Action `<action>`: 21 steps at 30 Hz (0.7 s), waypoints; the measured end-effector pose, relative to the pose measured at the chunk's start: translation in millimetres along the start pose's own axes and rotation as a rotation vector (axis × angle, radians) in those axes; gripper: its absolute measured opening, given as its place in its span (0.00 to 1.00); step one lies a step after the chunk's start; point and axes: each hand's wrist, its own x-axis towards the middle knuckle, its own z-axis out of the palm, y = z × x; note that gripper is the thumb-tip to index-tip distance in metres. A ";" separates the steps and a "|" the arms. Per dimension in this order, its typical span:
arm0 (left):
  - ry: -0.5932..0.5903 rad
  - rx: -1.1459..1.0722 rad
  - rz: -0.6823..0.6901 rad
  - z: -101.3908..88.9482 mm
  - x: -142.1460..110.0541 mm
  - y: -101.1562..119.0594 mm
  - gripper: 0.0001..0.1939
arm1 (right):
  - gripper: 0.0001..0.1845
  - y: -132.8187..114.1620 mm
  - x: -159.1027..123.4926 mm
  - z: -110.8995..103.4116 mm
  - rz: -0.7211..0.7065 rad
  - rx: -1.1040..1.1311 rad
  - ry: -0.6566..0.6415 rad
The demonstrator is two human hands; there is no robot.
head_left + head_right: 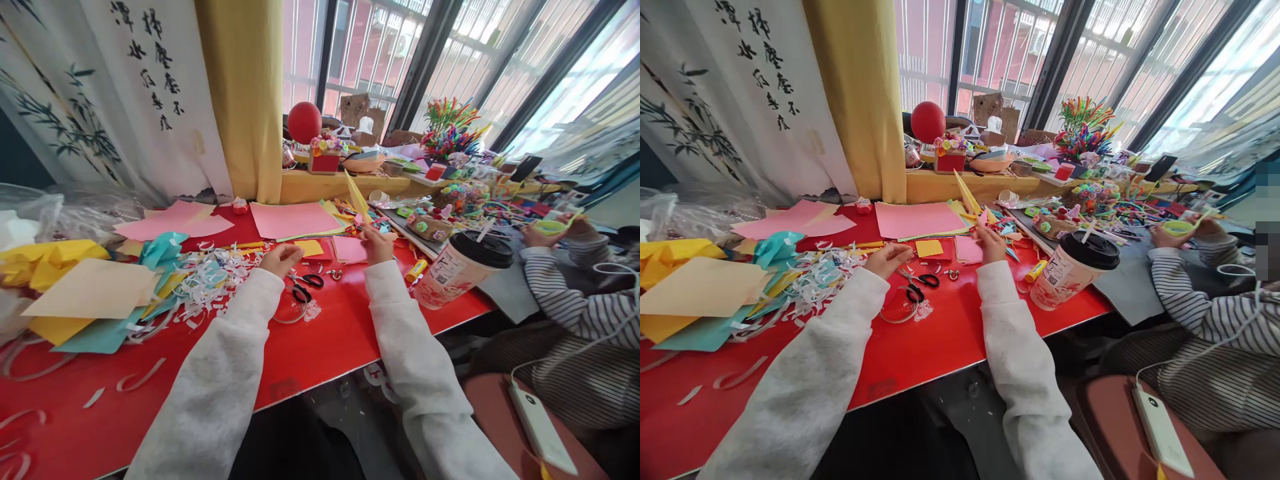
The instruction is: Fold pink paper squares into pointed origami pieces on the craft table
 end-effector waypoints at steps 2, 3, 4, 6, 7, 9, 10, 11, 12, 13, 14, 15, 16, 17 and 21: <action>0.019 -0.154 0.054 1.7 -0.7 4.0 0.26 | 0.16 -0.4 -20.8 24.5 0.130 0.150 -0.331; 0.038 -0.220 0.063 0.8 -0.6 6.5 0.29 | 0.17 -1.1 -31.1 34.2 0.203 0.170 -0.493; 0.056 -0.266 0.057 -1.3 -0.3 9.1 0.30 | 0.18 -2.3 -40.5 41.6 0.271 0.153 -0.632; 0.092 -0.309 0.014 -7.4 0.7 13.2 0.29 | 0.19 -6.1 -54.6 49.9 0.334 0.100 -0.820; 0.110 -0.315 -0.007 -10.8 1.1 14.3 0.28 | 0.20 -8.7 -59.0 51.5 0.342 0.066 -0.907; 0.128 -0.323 -0.034 -15.8 1.3 14.9 0.25 | 0.22 -14.3 -64.1 52.6 0.332 0.043 -1.046; 0.128 -0.324 -0.044 -16.9 0.9 14.8 0.24 | 0.23 -17.2 -65.8 53.4 0.331 0.065 -1.077; 0.127 -0.315 -0.050 -16.8 0.1 14.6 0.23 | 0.24 -20.0 -67.6 54.9 0.335 0.102 -1.077; 0.123 -0.291 -0.052 -15.8 -1.2 14.7 0.22 | 0.24 -22.7 -69.8 57.5 0.343 0.140 -1.058; 0.120 -0.252 -0.050 -13.9 -2.9 15.1 0.22 | 0.24 -25.4 -72.6 61.2 0.356 0.164 -1.031; 0.115 -0.204 -0.044 -11.5 -4.8 15.9 0.21 | 0.24 -27.9 -76.0 65.7 0.364 0.166 -1.007; 0.107 -0.156 -0.036 -9.0 -6.7 16.9 0.21 | 0.22 -30.2 -79.7 70.5 0.369 0.143 -0.997; 0.093 -0.120 -0.032 -6.7 -8.4 17.8 0.21 | 0.21 -32.4 -83.3 75.1 0.367 0.121 -0.974; 0.074 -0.099 -0.036 -5.0 -9.6 18.6 0.21 | 0.20 -34.3 -86.6 79.1 0.361 0.110 -0.950; 0.049 -0.087 -0.037 -6.8 -8.2 16.6 0.21 | 0.19 -38.0 -91.8 83.7 0.384 0.110 -0.857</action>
